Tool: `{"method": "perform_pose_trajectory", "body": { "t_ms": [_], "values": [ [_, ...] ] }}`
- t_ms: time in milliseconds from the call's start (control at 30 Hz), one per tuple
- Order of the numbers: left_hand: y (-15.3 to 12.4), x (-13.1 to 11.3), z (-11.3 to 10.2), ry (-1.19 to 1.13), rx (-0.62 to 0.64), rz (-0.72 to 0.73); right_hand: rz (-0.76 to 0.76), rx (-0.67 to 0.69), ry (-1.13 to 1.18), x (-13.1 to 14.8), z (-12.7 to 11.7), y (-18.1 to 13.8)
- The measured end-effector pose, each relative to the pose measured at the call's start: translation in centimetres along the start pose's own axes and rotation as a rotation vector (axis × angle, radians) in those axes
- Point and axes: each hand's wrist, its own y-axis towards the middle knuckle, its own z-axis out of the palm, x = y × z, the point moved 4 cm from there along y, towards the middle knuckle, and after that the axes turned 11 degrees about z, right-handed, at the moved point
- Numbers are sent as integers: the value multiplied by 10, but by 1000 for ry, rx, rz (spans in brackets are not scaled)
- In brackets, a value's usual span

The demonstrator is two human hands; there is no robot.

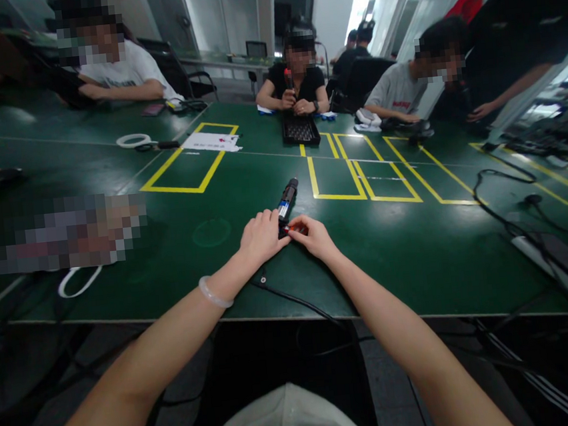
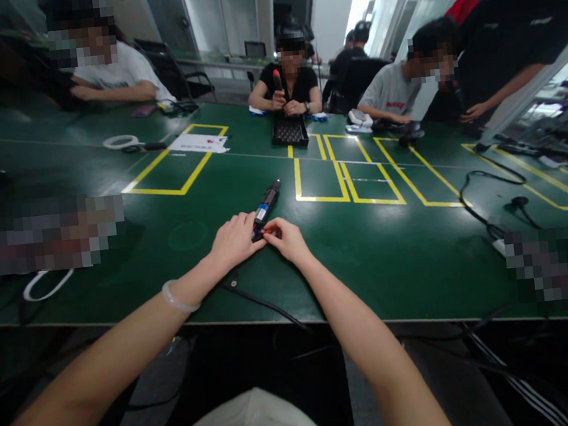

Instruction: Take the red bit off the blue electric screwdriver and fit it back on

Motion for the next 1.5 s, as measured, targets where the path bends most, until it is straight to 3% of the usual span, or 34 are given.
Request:
{"method": "perform_pose_trajectory", "body": {
  "t_ms": [167, 367, 667, 1100, 1300, 1500],
  "values": [
    [-1, -1, 0, 13, -3, 8, -95, -64, -110, 5, 2, -1],
    [-1, -1, -1, 1, 6, -13, -79, -38, -86, 5, 4, -2],
    [-1, -2, -3, -17, 11, -22, -208, -37, -243, 18, 3, -10],
    [-1, 2, -1, -56, 11, -67, -181, 1, -229, 16, 2, -10],
    [2, 14, 0, -52, 17, -94, -138, -43, -203, 13, -4, -8],
    [6, 46, 6, -35, 37, -163, -120, -38, -196, 9, -5, -7]
  ]
}}
